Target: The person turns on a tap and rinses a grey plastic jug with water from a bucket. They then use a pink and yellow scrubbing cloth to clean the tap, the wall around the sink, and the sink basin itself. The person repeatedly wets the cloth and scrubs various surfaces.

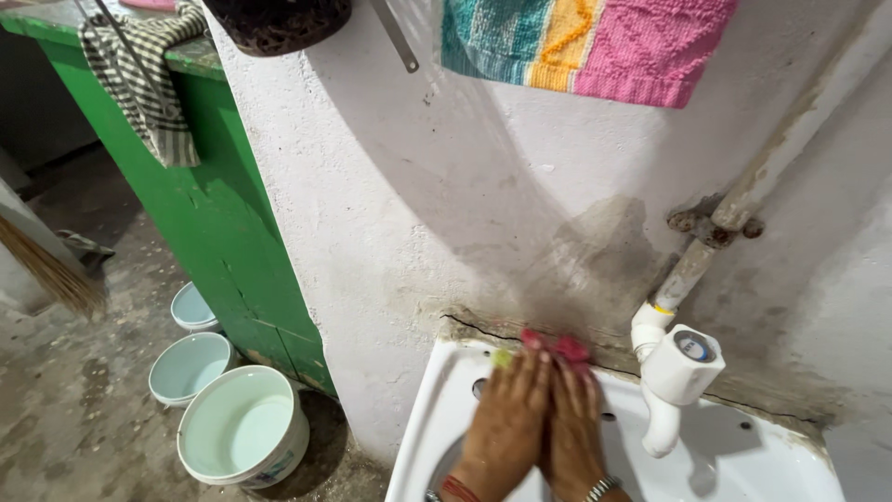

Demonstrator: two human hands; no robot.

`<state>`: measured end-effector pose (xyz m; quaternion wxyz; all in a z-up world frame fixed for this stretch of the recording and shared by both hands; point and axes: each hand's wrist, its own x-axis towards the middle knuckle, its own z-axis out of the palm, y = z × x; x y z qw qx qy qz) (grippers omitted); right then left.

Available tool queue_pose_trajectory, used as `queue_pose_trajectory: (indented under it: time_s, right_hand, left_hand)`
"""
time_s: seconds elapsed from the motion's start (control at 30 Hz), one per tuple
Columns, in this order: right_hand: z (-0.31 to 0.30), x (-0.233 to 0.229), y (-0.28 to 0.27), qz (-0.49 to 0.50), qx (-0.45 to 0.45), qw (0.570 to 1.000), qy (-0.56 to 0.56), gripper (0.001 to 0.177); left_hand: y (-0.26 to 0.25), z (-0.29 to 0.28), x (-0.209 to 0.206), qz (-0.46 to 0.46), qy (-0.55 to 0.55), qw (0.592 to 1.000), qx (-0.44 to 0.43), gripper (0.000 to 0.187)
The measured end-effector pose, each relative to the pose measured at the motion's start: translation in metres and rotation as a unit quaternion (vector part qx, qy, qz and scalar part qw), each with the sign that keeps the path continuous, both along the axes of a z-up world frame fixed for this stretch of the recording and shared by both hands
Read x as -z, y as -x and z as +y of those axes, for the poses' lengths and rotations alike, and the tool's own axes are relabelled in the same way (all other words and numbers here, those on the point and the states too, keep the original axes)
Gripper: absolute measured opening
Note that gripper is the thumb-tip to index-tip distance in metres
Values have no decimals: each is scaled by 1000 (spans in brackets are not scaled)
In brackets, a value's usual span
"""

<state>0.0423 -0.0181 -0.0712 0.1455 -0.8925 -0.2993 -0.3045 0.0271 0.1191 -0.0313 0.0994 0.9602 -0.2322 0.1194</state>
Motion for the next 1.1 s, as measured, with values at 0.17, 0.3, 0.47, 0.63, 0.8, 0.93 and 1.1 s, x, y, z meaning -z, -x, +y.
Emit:
queue_pose_trajectory:
  time_s: [0.17,0.3,0.47,0.63,0.8,0.93,1.1]
  right_hand:
    - [69,-4,-26,95,-97,991,-11,70]
    - [55,3,-16,111,-146,983,10,67]
    - [19,-3,-20,105,-151,983,21,50]
    - [59,11,-14,169,-116,976,-80,35]
    - [57,43,28,171,-219,961,-18,39]
    - [37,31,5,114,-245,960,79,42]
    - [61,10,-9,117,-113,986,44,47]
  left_hand:
    - [2,71,-16,72,58,988,-125,73]
    - [23,73,-5,82,39,987,-131,81]
    - [9,39,-4,12,-69,991,-114,83]
    - [8,77,-4,90,-13,991,-96,80]
    - [69,116,35,80,100,988,-84,75]
    - [63,93,43,27,18,995,-91,90]
    - [18,90,20,-11,162,985,-63,77]
